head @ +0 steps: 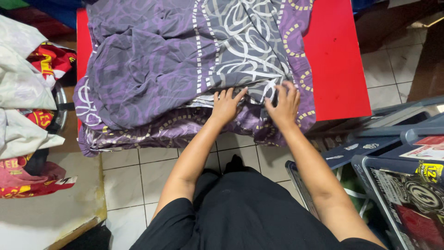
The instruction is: The person folds a large purple patterned bedsheet on a red table. They smooth the fabric, fold the sides inward, and then fold the sheet in half lengthwise, pressing down to flatten the folds.
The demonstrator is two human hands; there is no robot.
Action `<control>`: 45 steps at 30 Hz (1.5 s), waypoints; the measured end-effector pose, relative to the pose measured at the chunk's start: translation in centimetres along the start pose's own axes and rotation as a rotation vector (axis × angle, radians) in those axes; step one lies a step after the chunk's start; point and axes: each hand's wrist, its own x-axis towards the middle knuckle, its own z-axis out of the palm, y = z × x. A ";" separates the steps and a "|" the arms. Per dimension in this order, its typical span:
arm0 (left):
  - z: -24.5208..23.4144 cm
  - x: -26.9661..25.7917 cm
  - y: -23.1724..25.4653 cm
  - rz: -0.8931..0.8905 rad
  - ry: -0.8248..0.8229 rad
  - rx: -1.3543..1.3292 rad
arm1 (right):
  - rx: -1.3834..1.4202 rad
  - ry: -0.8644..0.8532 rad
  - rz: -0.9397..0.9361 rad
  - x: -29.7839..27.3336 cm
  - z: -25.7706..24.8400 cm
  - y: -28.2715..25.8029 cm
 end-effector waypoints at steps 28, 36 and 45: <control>-1.7 0.0 -1.3 0.021 0.196 0.016 | 0.036 0.259 -0.020 3.7 -7.3 6.6; 6.1 -7.0 1.4 -0.186 -0.184 -0.561 | 0.570 0.237 0.249 -0.7 -10.7 9.7; 13.7 -5.3 -3.6 -0.677 0.478 -1.762 | 0.242 -0.284 0.049 -2.9 -14.1 6.2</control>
